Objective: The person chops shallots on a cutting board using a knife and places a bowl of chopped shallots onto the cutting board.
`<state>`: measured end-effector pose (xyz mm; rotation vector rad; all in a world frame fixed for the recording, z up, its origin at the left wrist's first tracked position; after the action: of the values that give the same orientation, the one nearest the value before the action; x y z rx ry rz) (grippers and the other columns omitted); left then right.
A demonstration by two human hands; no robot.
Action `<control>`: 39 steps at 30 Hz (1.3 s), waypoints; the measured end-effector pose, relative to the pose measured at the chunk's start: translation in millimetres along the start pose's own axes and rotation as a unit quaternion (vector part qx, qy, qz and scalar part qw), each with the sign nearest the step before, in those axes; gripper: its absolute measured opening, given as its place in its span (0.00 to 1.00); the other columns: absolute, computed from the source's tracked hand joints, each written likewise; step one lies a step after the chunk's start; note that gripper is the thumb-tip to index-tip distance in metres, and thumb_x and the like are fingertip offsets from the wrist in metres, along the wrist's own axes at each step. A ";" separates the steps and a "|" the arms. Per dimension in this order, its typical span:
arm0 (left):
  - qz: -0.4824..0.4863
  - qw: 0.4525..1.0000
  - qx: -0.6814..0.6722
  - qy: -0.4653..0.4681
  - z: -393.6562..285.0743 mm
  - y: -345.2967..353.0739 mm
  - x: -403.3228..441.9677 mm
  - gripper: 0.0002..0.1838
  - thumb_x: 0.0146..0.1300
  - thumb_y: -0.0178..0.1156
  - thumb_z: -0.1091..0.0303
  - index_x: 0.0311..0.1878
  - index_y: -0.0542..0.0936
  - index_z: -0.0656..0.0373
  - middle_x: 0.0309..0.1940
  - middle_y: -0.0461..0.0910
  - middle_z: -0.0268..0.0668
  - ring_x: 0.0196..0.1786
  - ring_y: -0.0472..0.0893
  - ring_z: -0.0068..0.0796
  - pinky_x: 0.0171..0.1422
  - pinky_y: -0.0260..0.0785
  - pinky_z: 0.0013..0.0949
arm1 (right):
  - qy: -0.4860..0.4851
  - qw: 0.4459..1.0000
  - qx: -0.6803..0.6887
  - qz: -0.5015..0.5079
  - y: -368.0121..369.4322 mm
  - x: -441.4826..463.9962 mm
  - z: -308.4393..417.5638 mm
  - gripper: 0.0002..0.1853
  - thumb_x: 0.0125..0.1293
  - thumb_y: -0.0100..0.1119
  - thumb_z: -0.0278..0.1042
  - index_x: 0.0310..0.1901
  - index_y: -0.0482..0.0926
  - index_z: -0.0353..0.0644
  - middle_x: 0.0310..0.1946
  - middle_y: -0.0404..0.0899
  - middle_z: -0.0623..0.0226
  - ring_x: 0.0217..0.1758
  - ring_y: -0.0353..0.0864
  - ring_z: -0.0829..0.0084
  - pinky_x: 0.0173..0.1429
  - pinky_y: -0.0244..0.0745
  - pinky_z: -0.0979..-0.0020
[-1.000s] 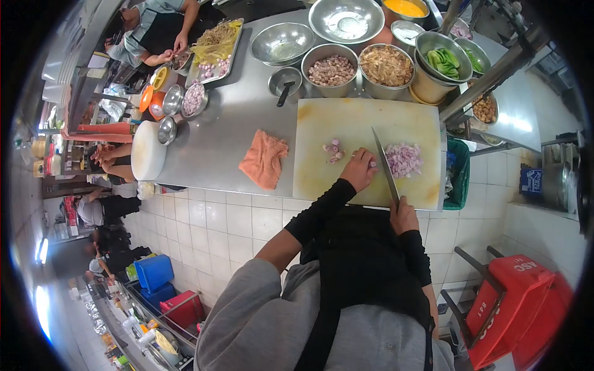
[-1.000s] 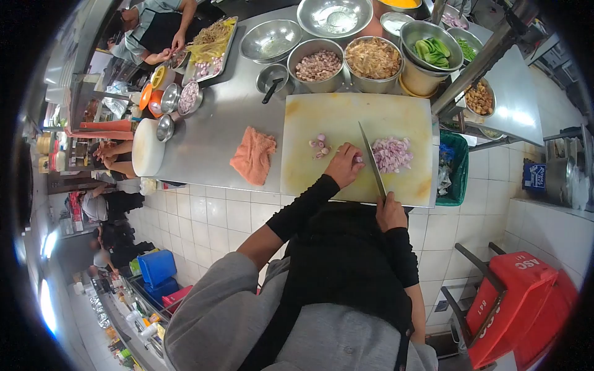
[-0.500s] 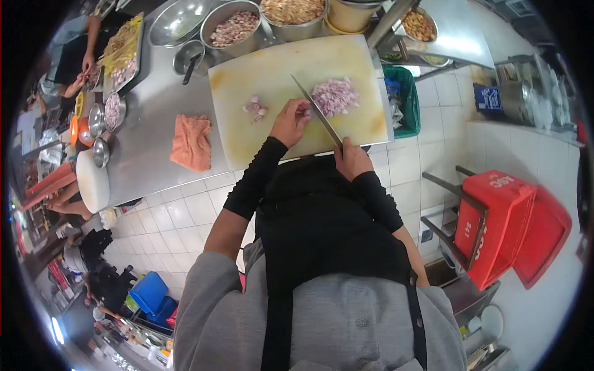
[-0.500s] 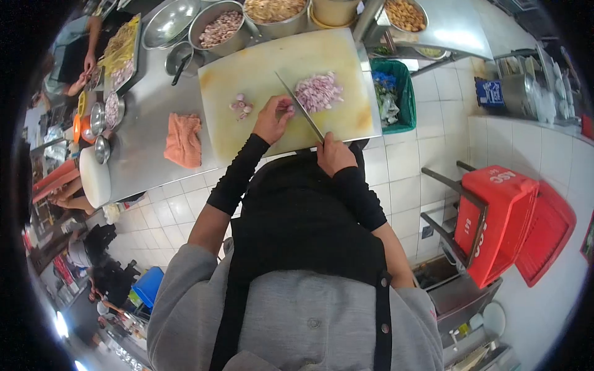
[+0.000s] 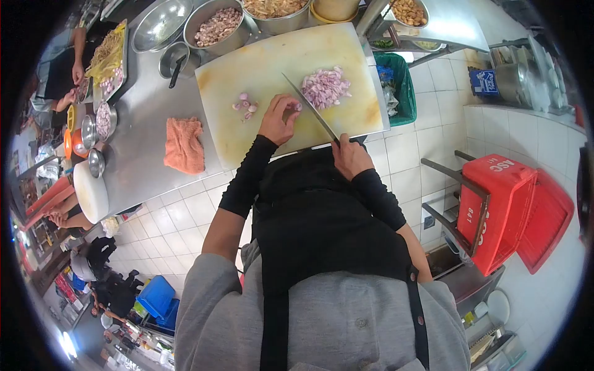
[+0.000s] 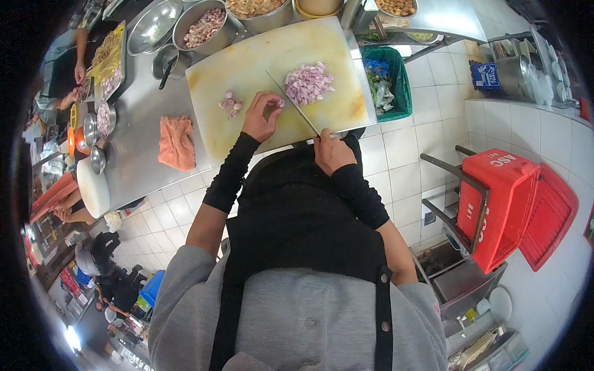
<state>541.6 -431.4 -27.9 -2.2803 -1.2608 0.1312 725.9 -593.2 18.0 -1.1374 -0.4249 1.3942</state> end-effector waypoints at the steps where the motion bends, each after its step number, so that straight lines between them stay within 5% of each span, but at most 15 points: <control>1: 0.002 1.000 0.003 -0.002 -0.3 0.0 -0.8 0.15 0.61 0.66 0.80 0.52 0.78 0.62 0.51 0.77 0.44 0.52 0.83 0.44 0.60 0.77 0.39 | 0.005 1.000 0.004 0.006 -0.7 -1.0 0.3 0.16 0.79 0.51 0.44 0.44 0.70 0.36 0.28 0.83 0.37 0.33 0.86 0.37 0.38 0.81 0.42; 7: 0.002 0.994 0.096 0.056 -1.6 4.9 6.8 0.12 0.63 0.67 0.73 0.48 0.80 0.61 0.47 0.79 0.45 0.51 0.80 0.49 0.55 0.76 0.45 | -0.003 1.000 0.021 0.005 6.7 0.3 -4.3 0.16 0.79 0.51 0.44 0.44 0.69 0.35 0.29 0.83 0.36 0.34 0.85 0.34 0.39 0.80 0.39; 13: -0.059 0.975 0.214 -0.017 -3.4 13.2 14.5 0.12 0.64 0.69 0.71 0.48 0.79 0.62 0.45 0.76 0.46 0.44 0.80 0.48 0.54 0.76 0.44 | -0.003 1.000 0.029 0.010 11.7 4.0 -9.3 0.16 0.79 0.51 0.44 0.43 0.69 0.35 0.28 0.82 0.34 0.34 0.84 0.33 0.40 0.79 0.38; 16: -0.075 0.994 0.029 -0.077 -10.1 4.5 14.3 0.14 0.65 0.67 0.71 0.51 0.78 0.61 0.47 0.76 0.48 0.51 0.81 0.50 0.56 0.75 0.46 | -0.001 1.000 0.028 0.006 7.8 3.7 -6.1 0.17 0.78 0.52 0.43 0.42 0.69 0.35 0.28 0.82 0.33 0.35 0.84 0.32 0.41 0.79 0.37; 22: -0.025 0.995 0.061 0.080 10.9 4.5 8.3 0.15 0.62 0.67 0.76 0.52 0.78 0.61 0.48 0.78 0.46 0.54 0.81 0.50 0.60 0.75 0.44 | -0.002 0.999 0.034 -0.001 10.2 4.5 -8.3 0.15 0.77 0.54 0.42 0.44 0.69 0.35 0.28 0.81 0.34 0.35 0.82 0.31 0.40 0.76 0.35; 29: 0.038 0.996 0.081 0.005 24.9 18.1 -0.9 0.11 0.67 0.63 0.67 0.49 0.80 0.60 0.48 0.80 0.47 0.55 0.78 0.53 0.62 0.72 0.49 | -0.040 0.999 0.019 -0.004 34.6 14.8 -36.0 0.19 0.77 0.52 0.45 0.50 0.75 0.33 0.33 0.82 0.33 0.40 0.82 0.30 0.43 0.74 0.35; 30: 0.031 0.995 0.095 0.027 25.2 18.8 -4.2 0.10 0.67 0.63 0.67 0.49 0.80 0.60 0.47 0.79 0.46 0.53 0.78 0.52 0.61 0.72 0.49 | -0.106 0.993 0.044 -0.030 48.9 19.3 -51.9 0.19 0.78 0.52 0.45 0.49 0.75 0.32 0.33 0.82 0.32 0.39 0.81 0.30 0.43 0.73 0.34; 32: -0.014 0.999 0.052 0.004 21.9 22.7 -10.9 0.08 0.66 0.64 0.69 0.46 0.80 0.57 0.44 0.79 0.44 0.52 0.78 0.50 0.61 0.71 0.49 | -0.053 0.998 0.035 0.006 31.8 19.1 -34.5 0.19 0.78 0.53 0.45 0.47 0.74 0.32 0.34 0.81 0.31 0.39 0.80 0.29 0.41 0.72 0.34; 39: -0.153 0.985 0.059 -0.057 -5.0 31.3 -21.8 0.11 0.65 0.62 0.73 0.49 0.75 0.59 0.48 0.75 0.47 0.52 0.76 0.55 0.59 0.70 0.54 | -0.127 0.991 -0.026 0.031 21.9 37.3 -36.4 0.18 0.77 0.53 0.44 0.47 0.73 0.31 0.36 0.82 0.30 0.42 0.82 0.29 0.43 0.73 0.35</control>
<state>554.8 -464.5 -42.4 -1.9761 -1.6010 0.2212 751.3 -577.5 -30.0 -1.0261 -0.6142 1.5973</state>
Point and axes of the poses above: each hand's wrist, its own x-axis towards the middle knuckle, its own y-axis out of the palm, z = x × y, the point moved 2 cm from there along x, towards the middle knuckle
